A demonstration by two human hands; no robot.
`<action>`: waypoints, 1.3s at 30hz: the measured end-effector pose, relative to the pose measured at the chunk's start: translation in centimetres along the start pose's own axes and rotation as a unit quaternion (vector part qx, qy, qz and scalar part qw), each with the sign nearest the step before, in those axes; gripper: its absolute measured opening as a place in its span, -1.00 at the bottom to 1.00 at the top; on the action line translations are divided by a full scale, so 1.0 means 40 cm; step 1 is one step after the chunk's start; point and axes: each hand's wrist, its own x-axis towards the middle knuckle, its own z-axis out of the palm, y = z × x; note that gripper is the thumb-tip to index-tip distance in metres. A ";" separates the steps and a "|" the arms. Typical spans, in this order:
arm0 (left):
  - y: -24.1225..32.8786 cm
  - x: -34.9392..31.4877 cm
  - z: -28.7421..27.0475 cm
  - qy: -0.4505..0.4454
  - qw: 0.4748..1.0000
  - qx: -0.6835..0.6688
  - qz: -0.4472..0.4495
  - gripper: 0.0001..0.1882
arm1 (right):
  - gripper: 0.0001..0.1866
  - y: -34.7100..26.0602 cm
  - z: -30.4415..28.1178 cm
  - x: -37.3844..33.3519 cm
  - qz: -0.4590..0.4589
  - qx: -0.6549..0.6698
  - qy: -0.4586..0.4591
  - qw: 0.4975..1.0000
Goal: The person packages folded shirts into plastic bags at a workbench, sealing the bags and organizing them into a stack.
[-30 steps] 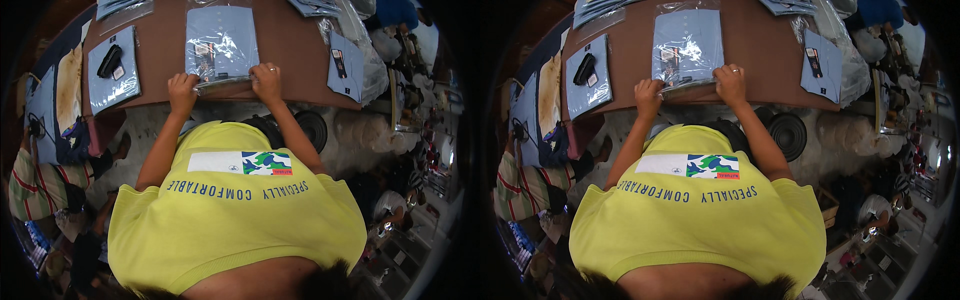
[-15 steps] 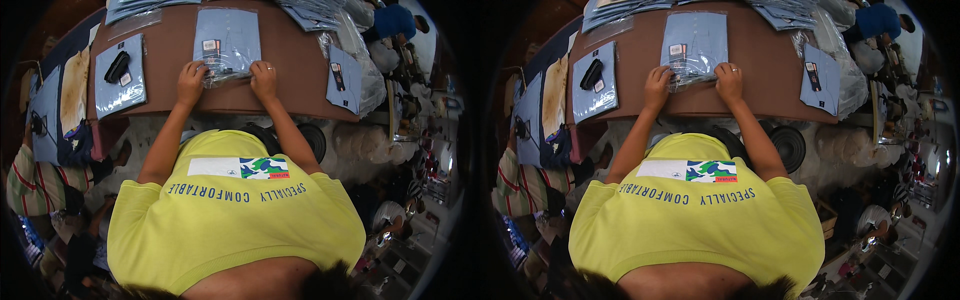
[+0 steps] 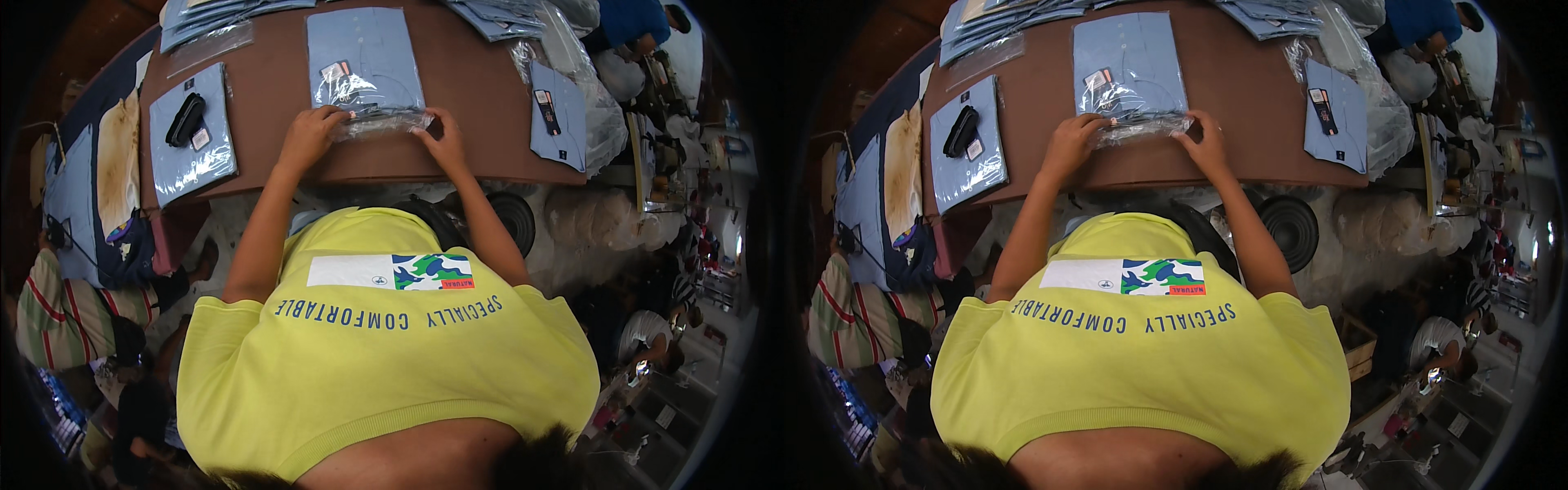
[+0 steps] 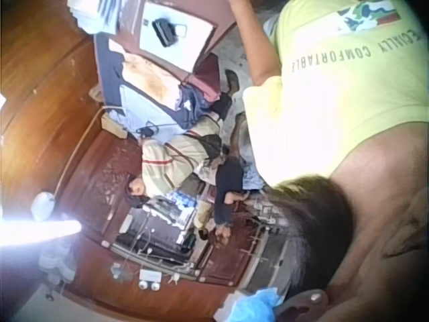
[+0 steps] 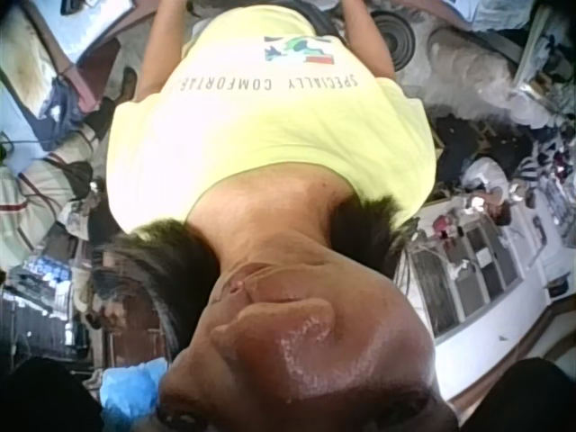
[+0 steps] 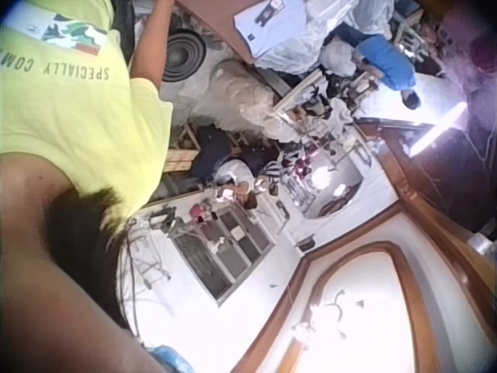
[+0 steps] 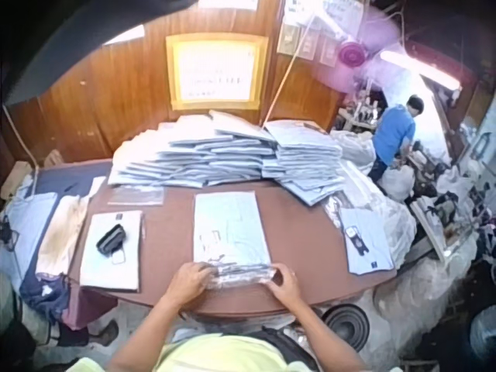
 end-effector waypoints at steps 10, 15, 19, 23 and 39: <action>0.049 0.021 -0.026 0.093 0.986 -0.136 -0.028 -0.84 | -0.63 -0.106 0.045 -0.095 -0.239 -0.123 -0.275 0.923; 0.054 0.007 -0.034 0.088 0.984 -0.148 -0.031 -0.83 | -0.45 -0.118 0.134 -0.043 -0.200 -0.201 -0.189 0.940; 0.060 -0.015 -0.029 0.077 0.985 -0.150 -0.033 -0.82 | -0.42 -0.094 0.167 -0.014 -0.218 -0.233 -0.173 0.932; 0.061 -0.032 -0.022 0.065 0.987 -0.148 -0.011 -0.78 | -0.40 -0.086 0.206 0.009 -0.212 -0.258 -0.163 0.928; 0.020 -0.106 -0.016 -0.049 0.985 -0.160 0.029 -0.79 | -0.43 -0.071 -0.032 -0.168 -0.102 -0.239 -0.191 0.947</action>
